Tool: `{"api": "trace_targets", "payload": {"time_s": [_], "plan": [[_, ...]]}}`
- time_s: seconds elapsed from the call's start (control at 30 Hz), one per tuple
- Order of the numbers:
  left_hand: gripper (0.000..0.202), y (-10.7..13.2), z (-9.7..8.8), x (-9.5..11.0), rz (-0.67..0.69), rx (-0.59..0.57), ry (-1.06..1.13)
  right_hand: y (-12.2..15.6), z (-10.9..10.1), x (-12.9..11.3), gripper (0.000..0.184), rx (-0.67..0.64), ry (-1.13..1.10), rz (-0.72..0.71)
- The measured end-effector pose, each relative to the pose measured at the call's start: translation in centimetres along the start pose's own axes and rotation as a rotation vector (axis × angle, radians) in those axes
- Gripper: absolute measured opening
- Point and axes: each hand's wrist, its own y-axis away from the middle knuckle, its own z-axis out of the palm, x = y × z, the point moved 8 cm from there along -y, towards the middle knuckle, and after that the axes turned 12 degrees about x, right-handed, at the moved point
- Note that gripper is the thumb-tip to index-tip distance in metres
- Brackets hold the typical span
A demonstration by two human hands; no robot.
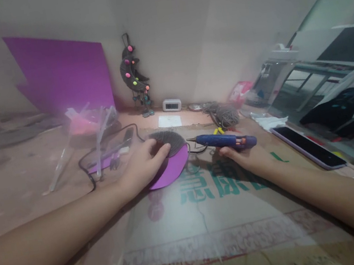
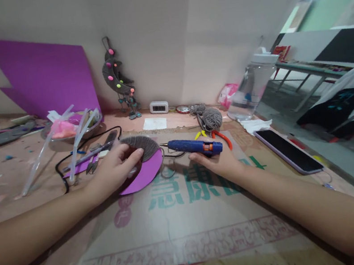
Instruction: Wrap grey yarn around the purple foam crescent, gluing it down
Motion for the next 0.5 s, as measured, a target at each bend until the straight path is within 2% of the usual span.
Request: {"api": "trace_targets", "payload": {"time_s": [0.17, 0.5], "plan": [[0.039, -0.02, 0.26, -0.28, 0.004, -0.020, 0.021, -0.18, 0.24, 0.25, 0.018, -0.008, 0.009, 0.044], [0.040, -0.09, 0.38, -0.24, 0.000, -0.028, 0.041, -0.13, 0.61, 0.78, 0.023, -0.032, 0.091, 0.041]]}}
